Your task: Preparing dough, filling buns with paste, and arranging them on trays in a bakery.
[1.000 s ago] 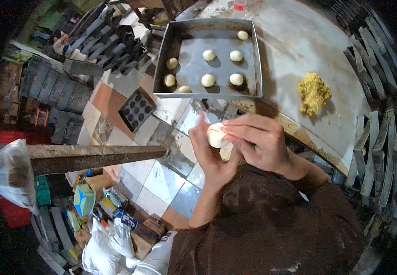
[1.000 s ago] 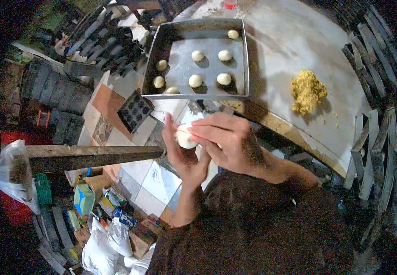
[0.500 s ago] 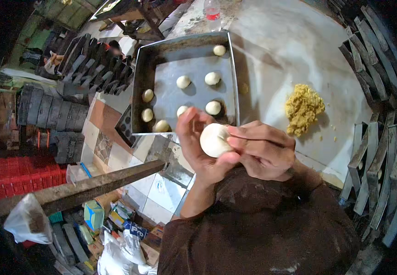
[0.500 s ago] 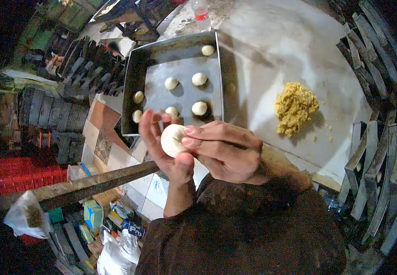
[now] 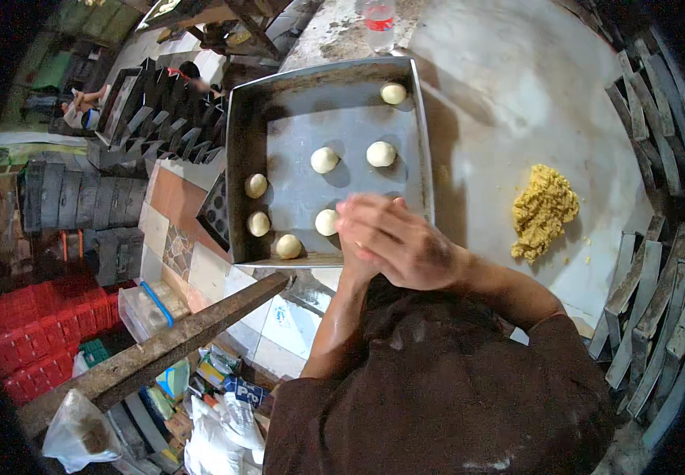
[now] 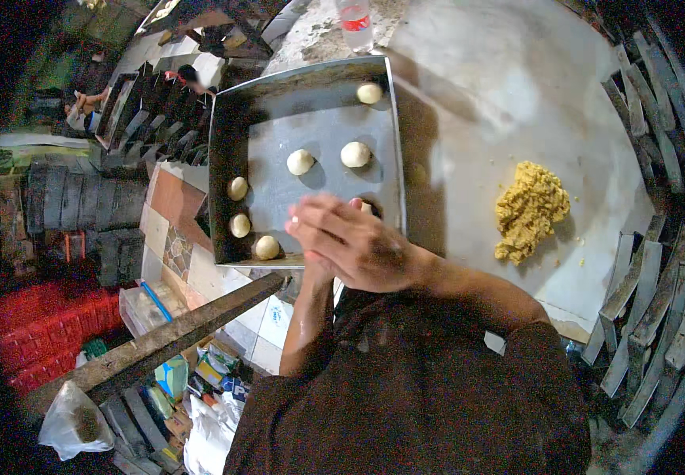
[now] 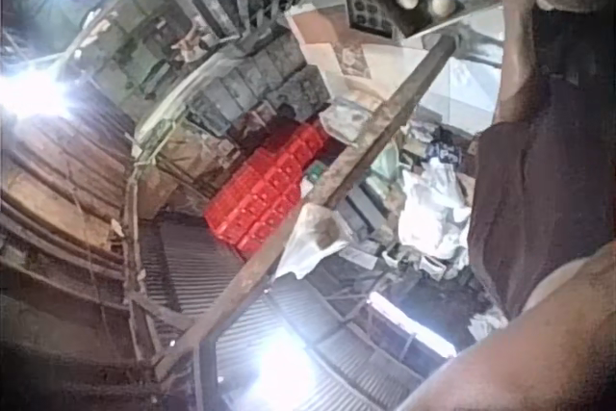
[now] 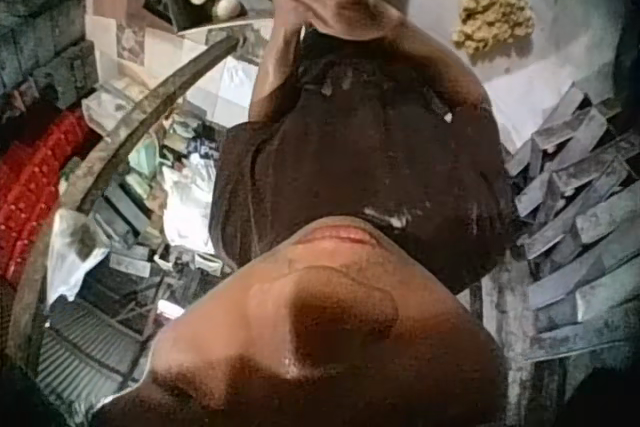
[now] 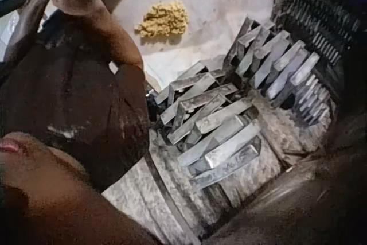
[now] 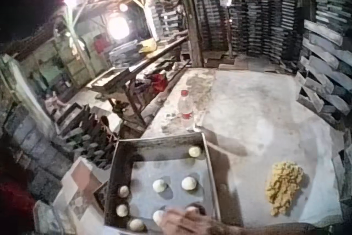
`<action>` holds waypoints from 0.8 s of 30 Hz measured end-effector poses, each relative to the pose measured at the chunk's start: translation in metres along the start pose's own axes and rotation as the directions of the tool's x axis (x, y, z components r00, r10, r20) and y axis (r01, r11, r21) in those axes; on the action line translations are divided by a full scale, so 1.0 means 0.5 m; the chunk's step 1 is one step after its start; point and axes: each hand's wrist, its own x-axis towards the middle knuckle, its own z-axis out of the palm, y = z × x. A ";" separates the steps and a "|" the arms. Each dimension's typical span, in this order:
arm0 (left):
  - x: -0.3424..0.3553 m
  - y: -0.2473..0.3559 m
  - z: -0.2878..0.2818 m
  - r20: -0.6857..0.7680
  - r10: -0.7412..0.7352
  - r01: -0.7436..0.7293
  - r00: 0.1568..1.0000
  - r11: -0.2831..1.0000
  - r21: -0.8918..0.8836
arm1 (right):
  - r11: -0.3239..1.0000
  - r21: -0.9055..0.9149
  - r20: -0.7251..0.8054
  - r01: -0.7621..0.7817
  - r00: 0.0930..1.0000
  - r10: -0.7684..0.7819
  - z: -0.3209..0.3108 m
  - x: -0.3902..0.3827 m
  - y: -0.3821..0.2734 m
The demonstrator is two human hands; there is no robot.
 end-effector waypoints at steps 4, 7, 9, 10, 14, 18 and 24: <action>0.010 -0.040 -0.124 0.133 -0.105 0.132 0.986 0.966 -0.220 | 0.971 0.196 0.030 -0.137 0.991 0.134 0.131 0.043 0.067; -0.003 -0.010 -0.253 0.152 -0.294 0.322 0.944 0.922 -0.216 | 0.946 0.191 0.077 -0.262 0.965 0.251 0.190 0.120 0.168; -0.006 0.006 -0.335 -0.050 -0.265 0.254 0.963 0.953 -0.168 | 0.949 0.017 -0.040 -0.314 0.949 0.314 0.215 0.198 0.261; -0.006 0.003 -0.368 -0.115 -0.210 0.182 0.971 0.958 -0.220 | 0.954 -0.001 -0.034 -0.299 0.954 0.299 0.233 0.205 0.335; -0.021 0.027 -0.471 -0.300 -0.186 0.071 0.936 0.932 -0.356 | 0.834 -0.538 0.166 -0.124 0.954 0.249 0.283 0.170 0.466; -0.046 -0.010 -0.514 -0.420 -0.190 0.069 0.887 0.955 -0.287 | 0.503 -0.808 0.088 -0.307 0.781 0.618 0.243 0.208 0.434; 0.056 -0.013 -0.357 -0.128 -0.124 0.085 0.984 0.958 -0.274 | 0.225 -0.956 -0.017 -0.189 0.799 0.601 0.139 0.095 0.538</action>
